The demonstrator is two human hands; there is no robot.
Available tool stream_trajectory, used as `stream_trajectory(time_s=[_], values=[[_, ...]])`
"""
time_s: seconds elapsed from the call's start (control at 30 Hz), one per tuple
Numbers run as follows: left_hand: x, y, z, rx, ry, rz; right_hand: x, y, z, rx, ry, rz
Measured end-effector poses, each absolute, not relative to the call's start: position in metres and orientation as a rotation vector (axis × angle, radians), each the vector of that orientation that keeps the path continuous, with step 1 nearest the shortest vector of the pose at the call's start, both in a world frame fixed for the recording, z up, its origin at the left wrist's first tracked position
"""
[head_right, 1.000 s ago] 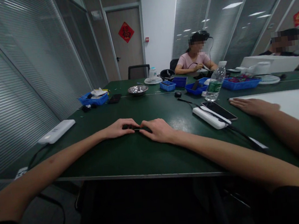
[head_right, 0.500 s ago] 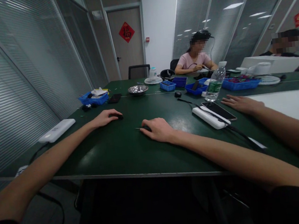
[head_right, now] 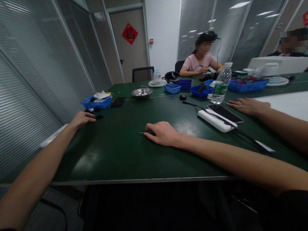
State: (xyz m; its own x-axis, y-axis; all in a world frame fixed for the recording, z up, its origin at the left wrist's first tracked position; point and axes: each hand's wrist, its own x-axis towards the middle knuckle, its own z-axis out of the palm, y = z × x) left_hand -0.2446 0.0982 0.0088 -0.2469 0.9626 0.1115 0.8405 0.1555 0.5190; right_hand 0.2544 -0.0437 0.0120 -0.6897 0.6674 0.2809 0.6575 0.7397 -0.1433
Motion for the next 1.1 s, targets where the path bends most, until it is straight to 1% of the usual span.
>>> stream_trajectory(time_s=[0.17, 0.3, 0.57, 0.8, 0.97, 1.1], values=[[-0.247, 0.093, 0.013, 1.747, 2.209, 0.726, 0.255, -0.043, 0.011, -1.019, -2.636, 0.065], [-0.243, 0.087, 0.011, 1.887, 2.247, 0.828, 0.255, -0.042, 0.011, -1.028, -2.636, 0.06], [-0.225, 0.085, 0.004, 2.136, 2.086, 0.92, 0.255, -0.042, 0.011, -1.018, -2.625, 0.055], [-0.227, 0.087, 0.005, 2.118, 2.13, 1.043, 0.254, -0.043, 0.013, -1.031, -2.647, 0.072], [-0.228, 0.086, 0.003, 2.091, 2.053, 1.054, 0.254, -0.044, 0.014, -1.035, -2.648, 0.096], [-0.231, 0.09, 0.002, 2.185, 2.103, 1.03, 0.255, -0.044, 0.015, -1.014, -2.644, 0.104]])
